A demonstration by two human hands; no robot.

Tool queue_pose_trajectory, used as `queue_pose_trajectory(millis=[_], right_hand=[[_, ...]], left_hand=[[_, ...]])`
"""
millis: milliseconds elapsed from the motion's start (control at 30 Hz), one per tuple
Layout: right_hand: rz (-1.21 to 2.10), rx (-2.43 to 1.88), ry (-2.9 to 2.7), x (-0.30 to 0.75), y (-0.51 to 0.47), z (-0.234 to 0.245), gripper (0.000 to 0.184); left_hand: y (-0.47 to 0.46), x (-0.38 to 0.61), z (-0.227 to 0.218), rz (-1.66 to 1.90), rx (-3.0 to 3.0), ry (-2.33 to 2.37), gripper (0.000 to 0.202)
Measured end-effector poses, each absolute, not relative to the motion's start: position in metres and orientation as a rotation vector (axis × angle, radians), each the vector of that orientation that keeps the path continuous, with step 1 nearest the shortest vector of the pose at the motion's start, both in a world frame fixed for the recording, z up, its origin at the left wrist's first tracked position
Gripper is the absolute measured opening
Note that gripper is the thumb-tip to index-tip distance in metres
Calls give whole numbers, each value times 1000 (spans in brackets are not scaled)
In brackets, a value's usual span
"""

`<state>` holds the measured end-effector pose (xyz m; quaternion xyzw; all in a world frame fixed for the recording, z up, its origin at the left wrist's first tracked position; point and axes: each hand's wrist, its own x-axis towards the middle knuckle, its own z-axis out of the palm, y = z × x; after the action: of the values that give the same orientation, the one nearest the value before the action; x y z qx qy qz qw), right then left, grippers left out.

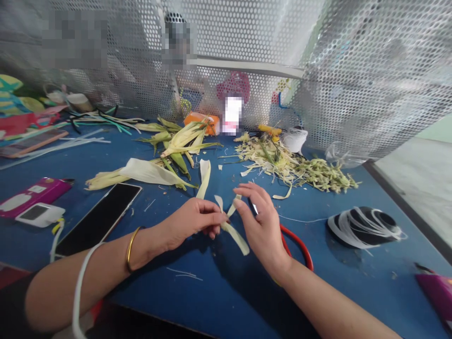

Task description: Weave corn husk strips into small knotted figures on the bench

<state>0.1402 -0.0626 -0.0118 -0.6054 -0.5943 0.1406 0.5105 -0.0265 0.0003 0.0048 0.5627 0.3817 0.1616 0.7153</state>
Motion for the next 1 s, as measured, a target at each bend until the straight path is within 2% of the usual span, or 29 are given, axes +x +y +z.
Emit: queue_pose_trajectory(millis=[133, 400, 467, 567, 667, 733, 833, 1000], right_hand=[[391, -1565, -1429, 144, -66, -4, 24], [239, -1487, -1798, 141, -67, -13, 18], [120, -1477, -1841, 142, -67, -13, 16], [-241, -1444, -1906, 142, -69, -8, 9], [-497, -1296, -2134, 139, -73, -3, 22], [-572, -1168, -2333, 137, -75, -2, 28], [-659, -1104, -2449, 134, -76, -5, 27], [-589, -1056, -2430, 134, -76, -10, 27]], left_hand=[[4, -27, 6, 479, 1134, 875, 34], [3, -26, 1, 546, 1048, 884, 23], [3, -26, 2, 572, 1019, 895, 24], [4, -26, 3, 573, 959, 890, 29], [4, -27, 2, 597, 931, 845, 27], [4, -27, 2, 611, 934, 820, 22], [2, -26, 2, 618, 928, 825, 16], [1, -24, 2, 636, 920, 873, 15]])
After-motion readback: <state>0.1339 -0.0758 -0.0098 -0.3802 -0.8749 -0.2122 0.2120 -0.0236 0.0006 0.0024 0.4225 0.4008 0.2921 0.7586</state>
